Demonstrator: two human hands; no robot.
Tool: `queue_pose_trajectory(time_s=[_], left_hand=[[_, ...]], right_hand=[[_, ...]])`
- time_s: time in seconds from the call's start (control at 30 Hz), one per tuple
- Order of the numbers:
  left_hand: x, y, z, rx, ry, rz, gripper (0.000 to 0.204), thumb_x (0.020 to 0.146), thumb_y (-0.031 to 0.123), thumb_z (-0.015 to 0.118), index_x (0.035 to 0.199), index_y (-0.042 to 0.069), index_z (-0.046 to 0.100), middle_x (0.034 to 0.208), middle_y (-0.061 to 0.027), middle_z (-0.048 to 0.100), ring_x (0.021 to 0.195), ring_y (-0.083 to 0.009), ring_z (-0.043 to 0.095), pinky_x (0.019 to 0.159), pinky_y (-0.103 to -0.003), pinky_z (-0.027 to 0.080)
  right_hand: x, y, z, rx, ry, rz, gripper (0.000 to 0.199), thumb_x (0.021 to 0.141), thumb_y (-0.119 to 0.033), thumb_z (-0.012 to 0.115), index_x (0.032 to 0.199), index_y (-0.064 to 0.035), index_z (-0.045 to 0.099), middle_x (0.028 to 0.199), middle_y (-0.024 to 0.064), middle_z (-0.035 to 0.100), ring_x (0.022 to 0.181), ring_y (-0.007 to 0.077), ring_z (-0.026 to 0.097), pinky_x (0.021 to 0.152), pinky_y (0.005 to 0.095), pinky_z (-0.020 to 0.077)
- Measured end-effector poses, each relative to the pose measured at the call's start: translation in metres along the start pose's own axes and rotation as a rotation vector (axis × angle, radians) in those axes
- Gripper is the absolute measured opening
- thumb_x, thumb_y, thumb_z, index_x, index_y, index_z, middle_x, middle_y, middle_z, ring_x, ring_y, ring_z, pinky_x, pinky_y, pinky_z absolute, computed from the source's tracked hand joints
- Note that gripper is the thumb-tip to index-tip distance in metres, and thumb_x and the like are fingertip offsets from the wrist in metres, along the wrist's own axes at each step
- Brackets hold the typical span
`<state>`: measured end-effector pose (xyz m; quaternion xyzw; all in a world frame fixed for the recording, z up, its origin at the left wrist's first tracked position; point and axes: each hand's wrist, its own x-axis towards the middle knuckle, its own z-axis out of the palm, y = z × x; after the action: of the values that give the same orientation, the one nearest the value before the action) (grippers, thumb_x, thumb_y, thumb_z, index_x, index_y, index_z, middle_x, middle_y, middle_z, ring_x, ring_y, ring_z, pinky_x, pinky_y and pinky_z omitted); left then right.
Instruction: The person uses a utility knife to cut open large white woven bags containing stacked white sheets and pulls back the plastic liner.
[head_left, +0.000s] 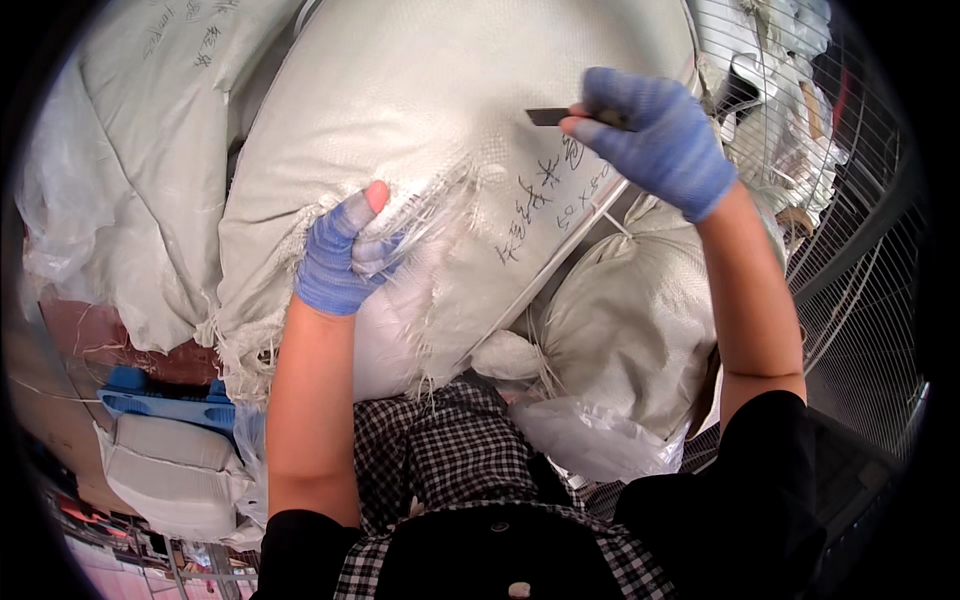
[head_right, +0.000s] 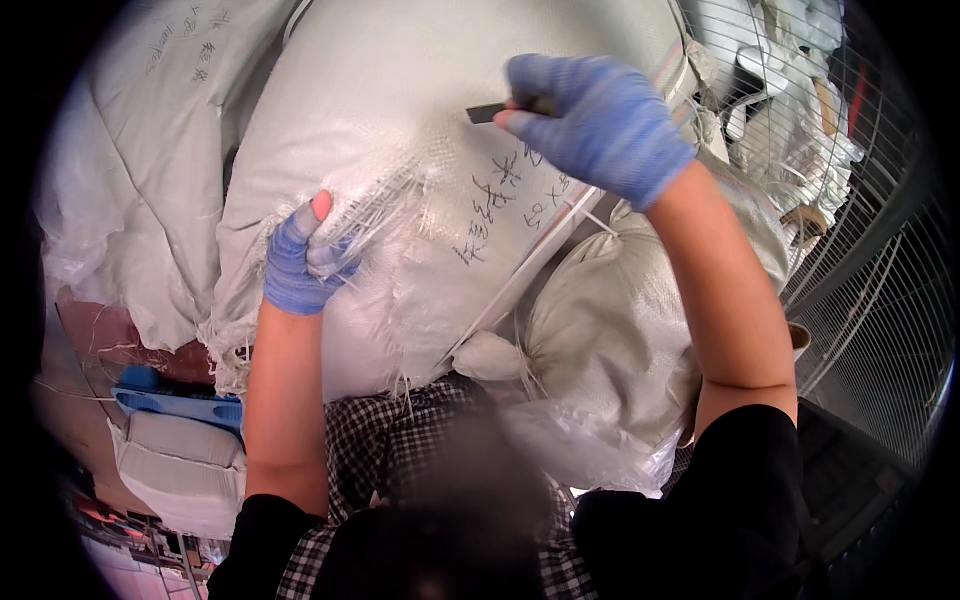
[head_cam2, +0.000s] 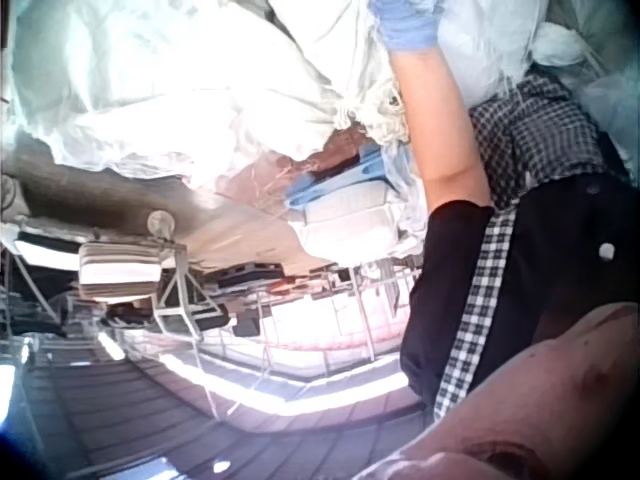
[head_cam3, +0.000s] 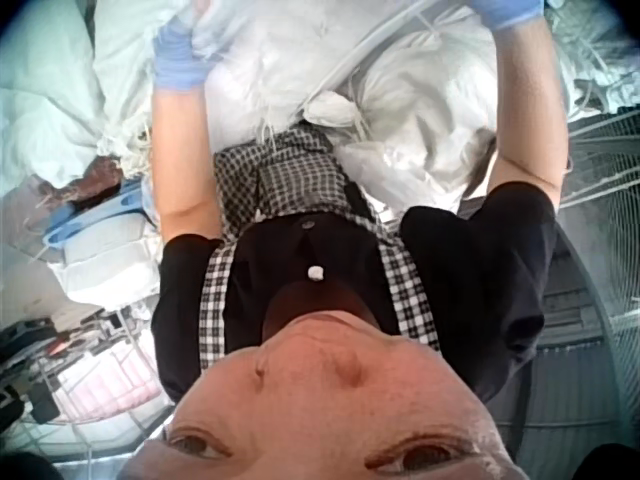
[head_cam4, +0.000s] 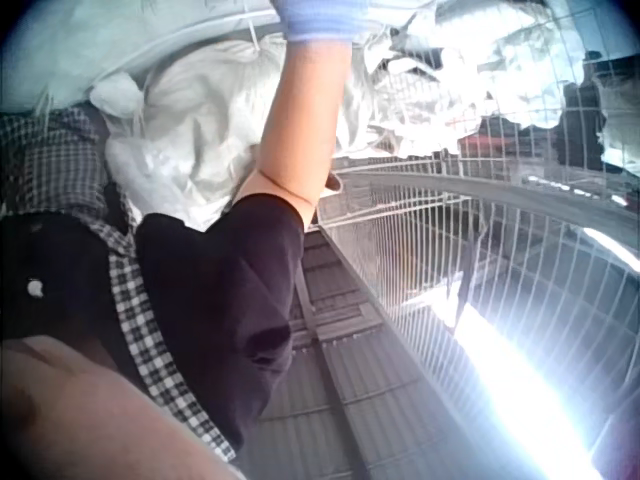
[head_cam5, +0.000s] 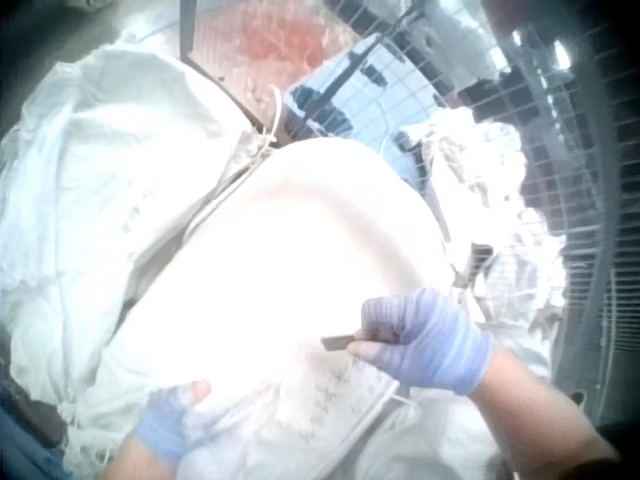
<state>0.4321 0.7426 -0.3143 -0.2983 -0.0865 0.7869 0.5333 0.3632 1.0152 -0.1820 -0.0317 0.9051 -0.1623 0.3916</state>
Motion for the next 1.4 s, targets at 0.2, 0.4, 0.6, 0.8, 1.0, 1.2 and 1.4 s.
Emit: queue_pose_trajectory(time_s=[0.2,0.4,0.6,0.8,1.0,1.2,1.4], left_hand=[[-0.002,-0.005,0.010,0.100,0.144,0.056,0.048,0.084,0.029,0.059,0.109,-0.012,0.052,0.101,-0.0187,0.061,0.093,-0.0234,0.061,0.081,-0.030,0.051],[-0.001,-0.003,-0.009,0.108,0.140,0.058,0.056,0.087,0.032,0.054,0.115,-0.016,0.044,0.084,-0.0159,0.064,0.043,-0.0056,0.049,0.038,-0.016,0.041],[0.003,-0.006,0.017,0.004,0.163,0.075,0.060,0.086,0.031,0.056,0.120,-0.015,0.039,0.094,-0.0194,0.062,0.060,-0.0129,0.054,0.052,-0.022,0.045],[-0.001,-0.005,0.003,0.045,0.188,0.079,0.061,0.087,0.031,0.053,0.123,-0.014,0.036,0.091,-0.0199,0.063,0.046,-0.0080,0.053,0.042,-0.019,0.045],[0.002,-0.005,0.013,-0.107,0.186,0.115,0.058,0.086,0.031,0.054,0.121,-0.013,0.040,0.103,-0.0231,0.060,0.063,-0.0156,0.060,0.057,-0.025,0.051],[0.002,0.005,0.016,0.054,0.080,0.076,0.052,0.086,0.034,0.054,0.115,-0.008,0.048,0.099,-0.0190,0.061,0.063,-0.0155,0.061,0.054,-0.025,0.052],[0.008,-0.020,0.088,0.862,0.829,0.456,0.035,0.080,0.030,0.066,0.098,0.001,0.059,0.088,-0.0082,0.062,0.075,-0.0154,0.061,0.062,-0.026,0.052]], right_hand=[[-0.005,-0.044,0.005,0.063,-0.243,-0.092,0.028,0.079,-0.034,0.061,0.081,-0.0067,0.059,0.072,0.0108,0.062,0.070,0.0274,0.061,0.066,0.0350,0.0480],[0.016,0.017,0.012,0.179,0.120,0.049,0.022,0.078,-0.026,0.066,0.081,-0.0052,0.059,0.068,0.0078,0.061,0.064,0.0189,0.057,0.061,0.0301,0.0468],[-0.013,0.023,-0.021,0.421,0.008,0.030,0.018,0.078,-0.020,0.068,0.082,-0.0053,0.059,0.064,0.0038,0.059,0.060,0.0094,0.053,0.058,0.0266,0.0464],[0.008,-0.022,0.015,0.222,-0.211,-0.031,0.028,0.076,-0.035,0.061,0.079,-0.0080,0.057,0.074,0.0129,0.061,0.072,0.0308,0.059,0.067,0.0382,0.0456],[0.006,0.039,-0.025,0.217,0.133,0.107,0.015,0.078,-0.016,0.069,0.078,-0.0040,0.060,0.060,-0.0025,0.051,0.056,0.0053,0.045,0.052,0.0221,0.0402],[-0.015,0.005,-0.007,0.439,-0.072,-0.063,0.020,0.077,-0.021,0.069,0.077,-0.0051,0.057,0.062,0.0029,0.052,0.057,0.0097,0.048,0.053,0.0245,0.0405],[-0.049,0.002,0.014,0.602,-0.029,0.113,0.026,0.075,-0.027,0.069,0.078,-0.0053,0.056,0.068,0.0061,0.059,0.063,0.0139,0.054,0.060,0.0285,0.0447]])
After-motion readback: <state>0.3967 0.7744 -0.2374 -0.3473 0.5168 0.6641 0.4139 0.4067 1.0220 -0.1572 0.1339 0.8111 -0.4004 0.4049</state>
